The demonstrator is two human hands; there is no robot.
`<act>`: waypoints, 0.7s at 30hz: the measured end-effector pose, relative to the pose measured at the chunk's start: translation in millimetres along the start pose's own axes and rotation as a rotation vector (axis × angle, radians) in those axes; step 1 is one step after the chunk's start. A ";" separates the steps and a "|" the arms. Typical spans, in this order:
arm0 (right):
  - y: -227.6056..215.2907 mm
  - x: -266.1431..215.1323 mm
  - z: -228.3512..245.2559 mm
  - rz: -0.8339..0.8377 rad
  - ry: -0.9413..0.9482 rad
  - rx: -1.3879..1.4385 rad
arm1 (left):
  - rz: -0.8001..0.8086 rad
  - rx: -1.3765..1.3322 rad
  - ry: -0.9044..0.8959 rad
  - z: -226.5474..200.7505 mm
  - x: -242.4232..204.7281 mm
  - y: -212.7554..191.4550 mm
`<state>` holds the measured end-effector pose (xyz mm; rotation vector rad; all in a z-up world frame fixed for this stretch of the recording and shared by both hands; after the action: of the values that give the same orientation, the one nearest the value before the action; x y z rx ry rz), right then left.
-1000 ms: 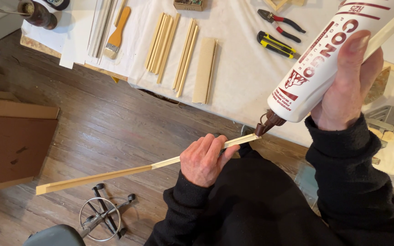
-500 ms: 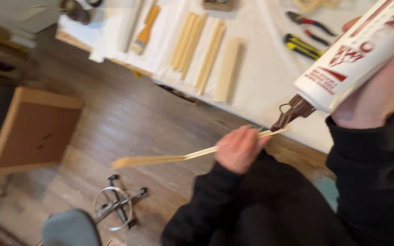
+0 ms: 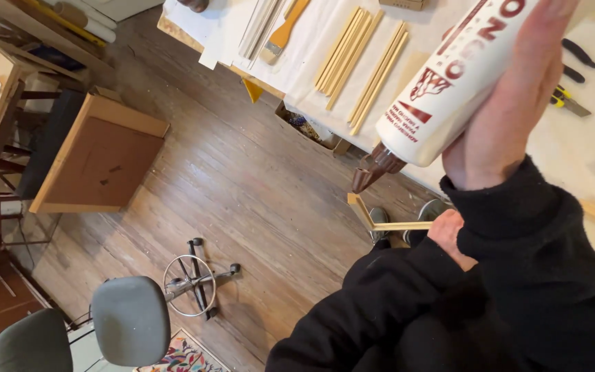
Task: The person applies wood glue to the end of a wooden strip, fits it into a mitered picture frame corner, and secures the corner in a corner clamp. They tighten the clamp with a screwdriver-like handle and tap the joint with a hammer to seat the mitered pieces together.
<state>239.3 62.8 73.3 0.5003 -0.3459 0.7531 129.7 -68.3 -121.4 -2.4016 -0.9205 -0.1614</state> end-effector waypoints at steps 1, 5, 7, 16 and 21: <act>2.4 -2.3 -0.8 0.003 0.000 0.000 | -0.003 0.000 0.000 -0.5 1.2 -1.7; 8.9 -8.1 -5.8 -0.031 0.099 0.092 | 0.038 -0.141 -0.015 3.5 0.5 0.0; 5.7 -10.4 -9.5 -0.052 0.126 0.080 | 0.037 -0.163 -0.012 4.2 -2.3 3.2; 13.5 -5.5 -1.6 -0.008 0.056 0.051 | 0.089 -0.063 -0.042 15.4 -9.1 20.8; 20.3 -3.8 5.5 0.016 0.047 0.030 | 0.052 -0.131 -0.031 6.8 -4.4 5.6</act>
<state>221.4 70.4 82.2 0.5076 -0.2956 0.7847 129.4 -70.6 -131.0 -2.5529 -0.8851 -0.1703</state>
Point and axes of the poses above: each hand's wrist, its own x-axis towards the middle knuckle, its own y-axis out of the palm, z = x × y, the point moved 7 cm from there along x, towards the middle knuckle, and after that the axes turned 7 degrees about -y, right-handed, at the moved point
